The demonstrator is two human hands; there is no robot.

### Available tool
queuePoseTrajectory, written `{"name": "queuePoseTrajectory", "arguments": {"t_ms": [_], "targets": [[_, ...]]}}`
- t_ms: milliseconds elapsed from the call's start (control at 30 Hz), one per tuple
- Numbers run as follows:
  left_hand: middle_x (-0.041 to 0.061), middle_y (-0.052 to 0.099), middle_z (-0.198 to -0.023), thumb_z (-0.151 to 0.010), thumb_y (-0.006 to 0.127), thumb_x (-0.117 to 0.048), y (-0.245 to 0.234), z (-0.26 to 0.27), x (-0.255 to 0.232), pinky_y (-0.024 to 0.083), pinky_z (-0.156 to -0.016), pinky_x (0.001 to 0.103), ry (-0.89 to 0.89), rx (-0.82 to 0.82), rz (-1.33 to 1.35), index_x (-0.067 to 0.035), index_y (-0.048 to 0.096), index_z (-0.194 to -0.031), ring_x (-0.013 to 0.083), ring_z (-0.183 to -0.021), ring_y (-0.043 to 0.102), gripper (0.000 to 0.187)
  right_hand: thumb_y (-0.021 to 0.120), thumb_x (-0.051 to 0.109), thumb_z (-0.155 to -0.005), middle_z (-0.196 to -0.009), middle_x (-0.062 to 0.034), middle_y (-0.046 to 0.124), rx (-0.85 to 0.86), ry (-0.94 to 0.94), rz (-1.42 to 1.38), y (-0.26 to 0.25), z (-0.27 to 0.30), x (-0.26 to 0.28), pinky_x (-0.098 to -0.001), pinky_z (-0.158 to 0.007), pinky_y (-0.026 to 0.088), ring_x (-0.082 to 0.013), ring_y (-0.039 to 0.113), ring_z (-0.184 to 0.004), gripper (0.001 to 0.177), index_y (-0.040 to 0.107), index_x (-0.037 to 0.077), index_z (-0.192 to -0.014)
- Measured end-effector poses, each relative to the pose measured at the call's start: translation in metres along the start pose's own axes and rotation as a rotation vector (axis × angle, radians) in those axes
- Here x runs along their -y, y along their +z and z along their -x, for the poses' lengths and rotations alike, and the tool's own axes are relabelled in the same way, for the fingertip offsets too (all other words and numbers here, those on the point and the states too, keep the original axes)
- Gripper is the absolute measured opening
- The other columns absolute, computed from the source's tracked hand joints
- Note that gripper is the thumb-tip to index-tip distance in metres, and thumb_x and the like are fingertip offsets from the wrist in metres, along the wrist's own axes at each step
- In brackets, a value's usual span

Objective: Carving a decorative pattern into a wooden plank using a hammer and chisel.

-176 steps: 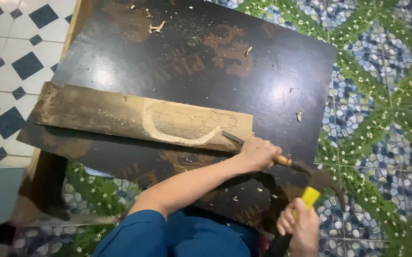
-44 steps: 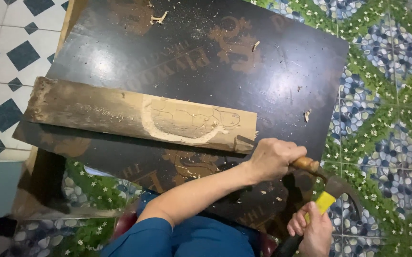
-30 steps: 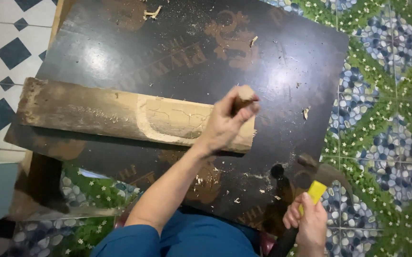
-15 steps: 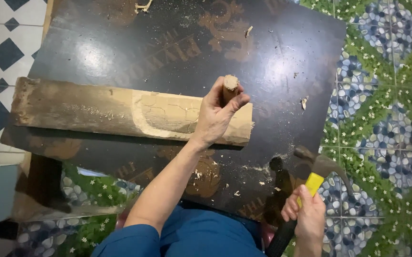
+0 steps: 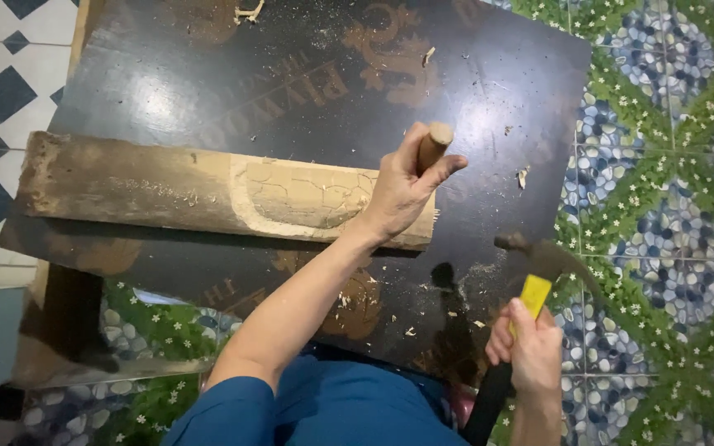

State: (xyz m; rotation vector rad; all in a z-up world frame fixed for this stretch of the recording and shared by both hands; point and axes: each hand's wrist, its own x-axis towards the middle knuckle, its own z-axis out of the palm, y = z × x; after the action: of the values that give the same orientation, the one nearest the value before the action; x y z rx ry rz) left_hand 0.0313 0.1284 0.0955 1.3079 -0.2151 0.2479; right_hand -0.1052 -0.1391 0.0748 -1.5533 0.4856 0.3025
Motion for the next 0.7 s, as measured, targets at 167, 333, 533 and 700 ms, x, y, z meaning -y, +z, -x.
{"name": "queuePoseTrajectory", "arguments": {"t_ms": [167,333,533,700], "targets": [[0.011,0.073,-0.106,-0.099,0.060,-0.033,-0.007,-0.015,0.018,0.064,-0.096,0.049,-0.116,-0.084,-0.085,-0.010,0.052,-0.116,0.0281,-0.101,0.074,0.029,0.046,0.018,-0.110,-0.058,-0.0002,0.042,0.151,-0.171,0.114,0.015,0.002,0.041,-0.0307,-0.034,0.041,-0.0136,0.040,-0.040,0.024,0.051,0.006,-0.090],[0.007,0.068,-0.106,-0.092,0.060,-0.042,-0.025,-0.040,0.013,0.052,-0.092,0.035,-0.279,-0.318,-0.187,-0.007,0.058,-0.116,0.0184,-0.093,0.063,0.042,0.047,0.016,-0.110,-0.056,-0.0011,0.041,0.165,-0.224,0.076,0.029,0.008,0.052,-0.0306,-0.033,0.038,-0.0136,0.039,-0.039,0.025,0.052,0.004,-0.088],[0.002,0.052,-0.081,-0.095,0.062,-0.031,-0.048,-0.047,0.017,0.042,-0.048,0.021,-0.455,-0.396,0.023,-0.004,0.053,-0.117,0.0083,-0.057,0.046,0.035,0.049,0.016,-0.108,-0.055,-0.0016,0.040,0.153,-0.195,0.017,0.030,0.013,0.043,-0.0293,-0.031,0.036,-0.0125,0.038,-0.037,0.022,0.051,0.004,-0.089],[0.000,0.054,-0.076,-0.097,0.063,-0.024,-0.028,-0.034,0.021,0.039,-0.046,0.019,-0.319,-0.341,0.103,-0.006,0.054,-0.110,0.0073,-0.055,0.044,0.024,0.050,0.015,-0.106,-0.052,-0.0021,0.038,0.132,-0.184,-0.025,0.025,0.012,0.035,-0.0304,-0.029,0.033,-0.0129,0.034,-0.035,0.023,0.050,0.006,-0.085]]}}
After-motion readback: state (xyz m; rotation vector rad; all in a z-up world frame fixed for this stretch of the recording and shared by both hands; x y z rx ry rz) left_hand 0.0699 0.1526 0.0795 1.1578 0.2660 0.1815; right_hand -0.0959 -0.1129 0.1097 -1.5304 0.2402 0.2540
